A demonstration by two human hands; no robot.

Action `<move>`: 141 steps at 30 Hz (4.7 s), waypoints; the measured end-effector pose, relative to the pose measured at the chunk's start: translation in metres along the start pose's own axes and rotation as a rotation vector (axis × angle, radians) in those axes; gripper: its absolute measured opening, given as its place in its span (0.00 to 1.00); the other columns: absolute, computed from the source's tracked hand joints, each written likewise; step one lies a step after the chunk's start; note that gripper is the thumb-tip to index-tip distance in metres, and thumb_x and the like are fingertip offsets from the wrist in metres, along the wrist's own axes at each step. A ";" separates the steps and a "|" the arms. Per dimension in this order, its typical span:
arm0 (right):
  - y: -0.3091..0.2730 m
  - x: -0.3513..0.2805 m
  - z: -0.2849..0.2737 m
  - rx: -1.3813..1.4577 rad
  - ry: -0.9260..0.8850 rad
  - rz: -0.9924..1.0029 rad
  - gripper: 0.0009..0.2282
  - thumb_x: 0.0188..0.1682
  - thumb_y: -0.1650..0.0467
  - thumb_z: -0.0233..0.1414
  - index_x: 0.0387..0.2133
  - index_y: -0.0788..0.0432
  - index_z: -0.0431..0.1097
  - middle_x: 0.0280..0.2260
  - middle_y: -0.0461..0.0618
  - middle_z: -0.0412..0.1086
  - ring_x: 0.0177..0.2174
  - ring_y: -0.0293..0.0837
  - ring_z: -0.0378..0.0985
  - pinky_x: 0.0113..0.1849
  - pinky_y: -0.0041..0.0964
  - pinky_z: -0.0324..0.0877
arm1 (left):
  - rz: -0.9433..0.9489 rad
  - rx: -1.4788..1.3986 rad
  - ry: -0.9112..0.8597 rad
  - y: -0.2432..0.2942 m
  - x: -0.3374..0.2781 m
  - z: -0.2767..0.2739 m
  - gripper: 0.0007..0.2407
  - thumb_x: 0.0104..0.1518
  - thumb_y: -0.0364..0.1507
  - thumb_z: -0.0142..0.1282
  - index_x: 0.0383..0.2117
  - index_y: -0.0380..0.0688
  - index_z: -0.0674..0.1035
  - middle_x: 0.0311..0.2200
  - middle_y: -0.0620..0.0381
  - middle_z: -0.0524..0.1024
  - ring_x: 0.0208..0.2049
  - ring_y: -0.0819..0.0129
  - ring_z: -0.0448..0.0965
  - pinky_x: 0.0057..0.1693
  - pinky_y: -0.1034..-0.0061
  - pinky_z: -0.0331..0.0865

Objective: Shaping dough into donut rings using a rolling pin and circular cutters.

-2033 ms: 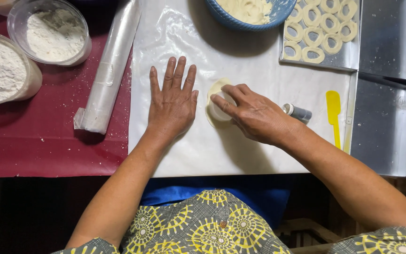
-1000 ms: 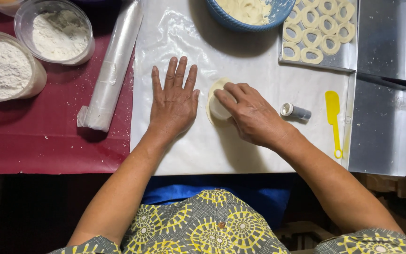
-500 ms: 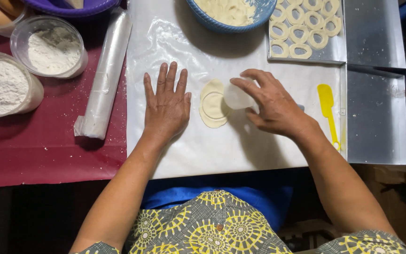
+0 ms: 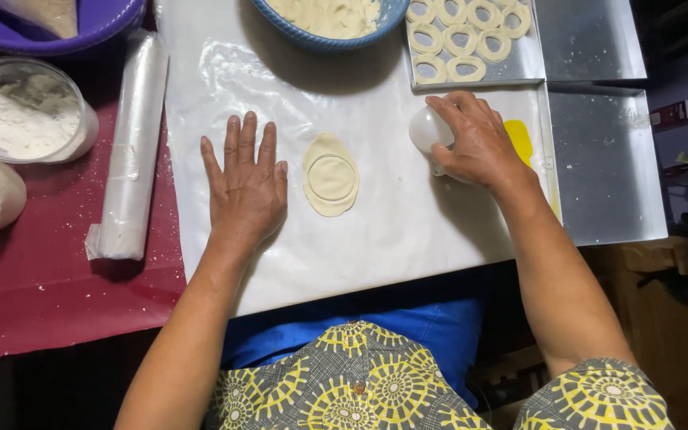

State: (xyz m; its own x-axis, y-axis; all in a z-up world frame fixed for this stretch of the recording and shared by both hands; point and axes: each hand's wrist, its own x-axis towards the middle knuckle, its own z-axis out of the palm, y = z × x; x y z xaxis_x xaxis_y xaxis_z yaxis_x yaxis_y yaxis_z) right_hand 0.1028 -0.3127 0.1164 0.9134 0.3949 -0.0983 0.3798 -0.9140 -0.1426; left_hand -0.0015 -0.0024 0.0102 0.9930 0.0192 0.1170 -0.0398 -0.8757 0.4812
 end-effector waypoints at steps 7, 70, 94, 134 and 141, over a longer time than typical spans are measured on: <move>0.029 -0.014 -0.001 0.181 0.165 -0.158 0.30 0.44 0.69 0.61 0.63 0.61 0.65 0.60 0.63 0.62 0.58 0.62 0.63 0.56 0.51 0.60 | 0.028 -0.006 0.030 -0.003 0.001 0.005 0.24 0.68 0.36 0.39 0.70 0.41 0.61 0.73 0.45 0.47 0.74 0.54 0.39 0.72 0.43 0.25; -0.119 0.000 0.000 0.016 -0.072 -0.605 0.21 0.48 0.72 0.58 0.55 0.63 0.65 0.45 0.60 0.70 0.41 0.58 0.77 0.41 0.47 0.74 | 0.048 0.007 0.087 -0.009 -0.003 0.008 0.24 0.70 0.38 0.41 0.70 0.42 0.63 0.73 0.44 0.48 0.75 0.55 0.37 0.73 0.42 0.26; -0.135 0.019 0.012 -0.193 -0.366 -0.333 0.13 0.56 0.65 0.49 0.32 0.64 0.60 0.23 0.63 0.72 0.23 0.62 0.77 0.28 0.55 0.72 | 0.056 0.037 0.055 -0.008 -0.003 0.010 0.25 0.71 0.39 0.39 0.72 0.41 0.60 0.75 0.43 0.44 0.75 0.54 0.31 0.72 0.42 0.21; -0.129 0.013 0.016 -0.155 -0.252 -0.571 0.07 0.44 0.78 0.50 0.36 0.65 0.63 0.33 0.60 0.63 0.31 0.55 0.70 0.36 0.50 0.67 | 0.040 0.012 0.046 -0.006 -0.003 0.008 0.25 0.70 0.39 0.38 0.71 0.42 0.60 0.74 0.44 0.46 0.75 0.55 0.33 0.72 0.43 0.23; -0.132 0.013 0.015 -0.151 -0.284 -0.606 0.09 0.42 0.80 0.48 0.37 0.64 0.64 0.34 0.59 0.61 0.33 0.54 0.66 0.37 0.48 0.65 | 0.049 0.055 0.073 -0.009 -0.004 0.013 0.25 0.70 0.39 0.39 0.70 0.42 0.60 0.73 0.43 0.46 0.75 0.54 0.34 0.72 0.42 0.23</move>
State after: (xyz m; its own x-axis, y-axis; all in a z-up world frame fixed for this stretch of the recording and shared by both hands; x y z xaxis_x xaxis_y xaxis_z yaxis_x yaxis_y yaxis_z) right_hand 0.0625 -0.1860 0.1193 0.4678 0.8307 -0.3018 0.8466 -0.5192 -0.1170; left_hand -0.0034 -0.0007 -0.0058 0.9790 0.0093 0.2035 -0.0797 -0.9017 0.4249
